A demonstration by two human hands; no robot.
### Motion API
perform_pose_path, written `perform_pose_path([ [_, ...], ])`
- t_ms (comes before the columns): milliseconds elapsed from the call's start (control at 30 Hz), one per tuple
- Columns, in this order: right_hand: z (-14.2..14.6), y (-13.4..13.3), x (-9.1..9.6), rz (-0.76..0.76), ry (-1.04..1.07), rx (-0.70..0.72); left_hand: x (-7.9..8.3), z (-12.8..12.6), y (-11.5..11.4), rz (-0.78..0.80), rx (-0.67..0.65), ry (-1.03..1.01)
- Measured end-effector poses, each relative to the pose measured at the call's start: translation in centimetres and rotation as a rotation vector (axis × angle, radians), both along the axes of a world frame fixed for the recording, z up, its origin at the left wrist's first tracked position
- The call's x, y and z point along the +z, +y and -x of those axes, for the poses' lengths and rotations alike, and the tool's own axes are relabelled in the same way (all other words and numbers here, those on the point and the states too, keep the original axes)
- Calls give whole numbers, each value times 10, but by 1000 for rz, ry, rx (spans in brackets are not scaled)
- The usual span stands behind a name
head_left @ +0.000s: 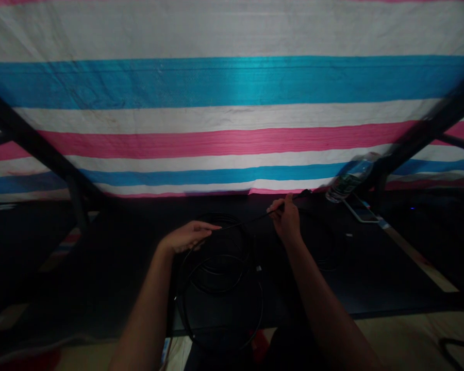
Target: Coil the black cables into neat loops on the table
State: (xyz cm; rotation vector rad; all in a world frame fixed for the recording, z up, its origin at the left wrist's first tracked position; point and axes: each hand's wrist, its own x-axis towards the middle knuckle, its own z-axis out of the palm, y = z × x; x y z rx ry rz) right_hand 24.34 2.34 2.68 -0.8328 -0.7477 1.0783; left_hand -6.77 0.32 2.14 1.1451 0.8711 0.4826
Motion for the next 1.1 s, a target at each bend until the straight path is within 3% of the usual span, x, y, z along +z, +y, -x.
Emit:
perform_pose_path([
  [167,6,-25,23,-103,18,96,15,-17,-13,-22,153,-91],
  [333,21,-84,45,-178,38,307,48,-28,-58,-9,142,-150],
  [467,17,-122,58,-218,-82,398,66,-30,-96,-59,124,-139],
  [567,0,-139,72,-245,-127,250,67,-26,-116,-141,151,-114],
  [733,-39,-151,94,-238,-6,-117,50,-22,-137,-167,209,-95],
  [800,-41,-152,96,-235,51,-157,44,-30,-141,-144,294,-127],
  [867,-30,-152,92,-206,30,-104,43,-43,-145,-105,364,-171],
  [1000,7,-155,73,-92,-185,159,55,-64,-147,-122,288,-126],
  [1100,18,-160,65,-100,-349,198,71,-65,-147,-244,232,42],
])
